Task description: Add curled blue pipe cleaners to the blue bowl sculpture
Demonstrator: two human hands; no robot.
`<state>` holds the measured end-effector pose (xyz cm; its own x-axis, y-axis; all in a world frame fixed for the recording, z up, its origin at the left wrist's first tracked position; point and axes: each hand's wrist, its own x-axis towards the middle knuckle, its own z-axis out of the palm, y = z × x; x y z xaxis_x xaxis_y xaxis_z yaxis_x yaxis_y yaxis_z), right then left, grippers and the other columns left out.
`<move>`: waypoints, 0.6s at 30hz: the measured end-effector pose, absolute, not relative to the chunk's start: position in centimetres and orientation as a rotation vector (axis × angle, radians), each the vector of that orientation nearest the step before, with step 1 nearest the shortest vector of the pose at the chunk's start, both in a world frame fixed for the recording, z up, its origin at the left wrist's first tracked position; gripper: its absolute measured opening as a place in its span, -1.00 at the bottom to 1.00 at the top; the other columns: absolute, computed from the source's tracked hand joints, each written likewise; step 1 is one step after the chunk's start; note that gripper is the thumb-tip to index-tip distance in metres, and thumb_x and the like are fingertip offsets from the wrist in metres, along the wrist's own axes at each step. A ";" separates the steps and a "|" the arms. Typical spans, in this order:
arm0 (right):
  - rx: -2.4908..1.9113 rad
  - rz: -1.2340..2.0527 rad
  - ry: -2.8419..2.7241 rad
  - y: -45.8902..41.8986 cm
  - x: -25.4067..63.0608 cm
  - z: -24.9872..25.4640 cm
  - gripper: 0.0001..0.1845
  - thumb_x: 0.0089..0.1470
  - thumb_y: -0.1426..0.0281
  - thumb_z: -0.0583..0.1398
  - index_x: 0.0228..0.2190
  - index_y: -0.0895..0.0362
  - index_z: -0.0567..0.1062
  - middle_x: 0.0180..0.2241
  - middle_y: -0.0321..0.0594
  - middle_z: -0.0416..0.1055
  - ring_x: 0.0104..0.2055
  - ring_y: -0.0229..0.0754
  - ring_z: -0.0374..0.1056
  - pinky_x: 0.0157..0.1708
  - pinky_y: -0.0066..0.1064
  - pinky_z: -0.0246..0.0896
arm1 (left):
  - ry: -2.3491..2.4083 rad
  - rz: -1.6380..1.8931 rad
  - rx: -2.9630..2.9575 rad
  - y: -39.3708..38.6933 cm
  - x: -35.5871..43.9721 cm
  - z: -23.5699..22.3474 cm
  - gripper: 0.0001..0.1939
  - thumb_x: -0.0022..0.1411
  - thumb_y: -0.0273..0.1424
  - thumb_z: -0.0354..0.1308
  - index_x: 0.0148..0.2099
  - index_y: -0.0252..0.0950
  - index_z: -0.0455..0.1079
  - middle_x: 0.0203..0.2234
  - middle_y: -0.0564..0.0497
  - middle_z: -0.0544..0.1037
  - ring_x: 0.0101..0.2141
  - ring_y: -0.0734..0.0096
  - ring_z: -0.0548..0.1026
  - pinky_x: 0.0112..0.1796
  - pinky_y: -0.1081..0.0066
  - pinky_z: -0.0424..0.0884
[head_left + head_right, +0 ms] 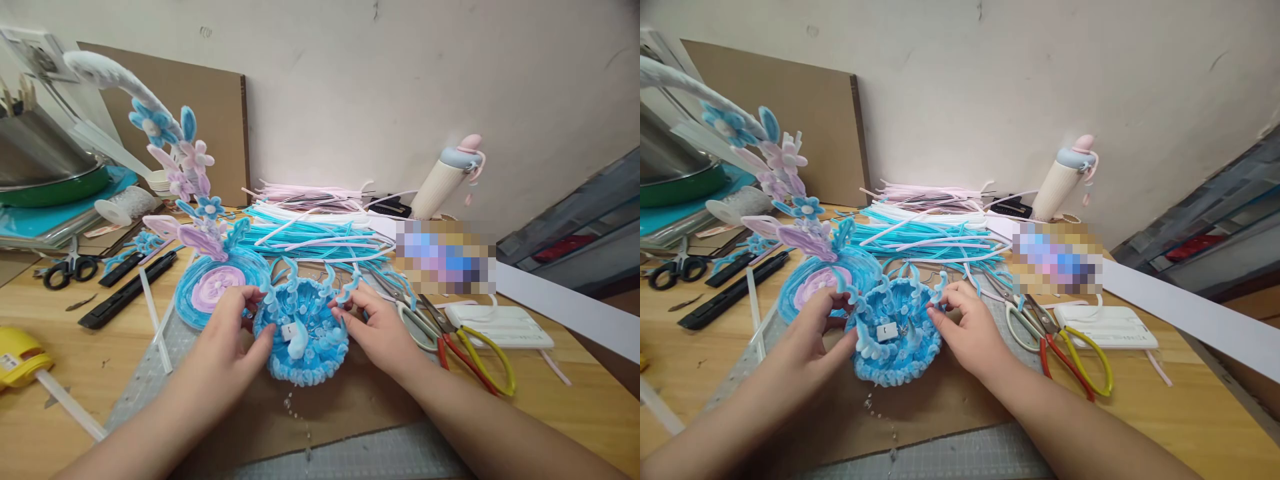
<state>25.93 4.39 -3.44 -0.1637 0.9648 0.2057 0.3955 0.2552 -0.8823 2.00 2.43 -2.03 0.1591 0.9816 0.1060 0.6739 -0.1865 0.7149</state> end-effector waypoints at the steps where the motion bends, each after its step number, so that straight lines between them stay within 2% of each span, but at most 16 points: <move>1: -1.261 0.878 -1.711 4.4 26.0 -3.5 -0.85 0.11 0.32 0.19 -0.44 0.10 0.51 -0.36 -0.23 0.30 -0.31 -0.16 0.29 -0.30 -0.32 0.25 | 1.563 0.785 1.931 2.4 2.1 -2.0 -0.67 0.28 -0.24 0.02 0.06 -0.19 0.14 -0.08 -0.07 0.34 -0.05 0.18 0.39 -0.02 0.05 0.39; 13: -1.246 0.962 -1.676 4.5 26.2 -5.1 -0.84 0.14 0.33 0.17 -0.47 0.10 0.44 -0.29 -0.23 0.25 -0.30 -0.19 0.28 -0.38 -0.38 0.21 | 1.550 0.787 1.893 2.4 2.1 -2.6 -0.65 0.27 -0.19 0.04 0.06 -0.12 0.15 -0.04 -0.04 0.34 -0.01 0.17 0.37 0.01 0.03 0.36; 18: -1.291 0.973 -1.639 4.5 26.2 -4.7 -0.88 0.10 0.33 0.18 -0.42 0.10 0.47 -0.30 -0.20 0.30 -0.32 -0.16 0.28 -0.36 -0.34 0.20 | 1.537 0.806 1.892 2.3 2.1 -2.8 -0.65 0.27 -0.19 0.04 0.07 -0.11 0.14 -0.04 -0.04 0.33 0.00 0.16 0.36 0.01 0.01 0.36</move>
<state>26.17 4.48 -4.71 -0.1437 0.9805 0.1341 0.3516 0.1772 -0.9192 2.08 2.31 -2.77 0.1593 0.9821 0.1001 0.6411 -0.1801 0.7460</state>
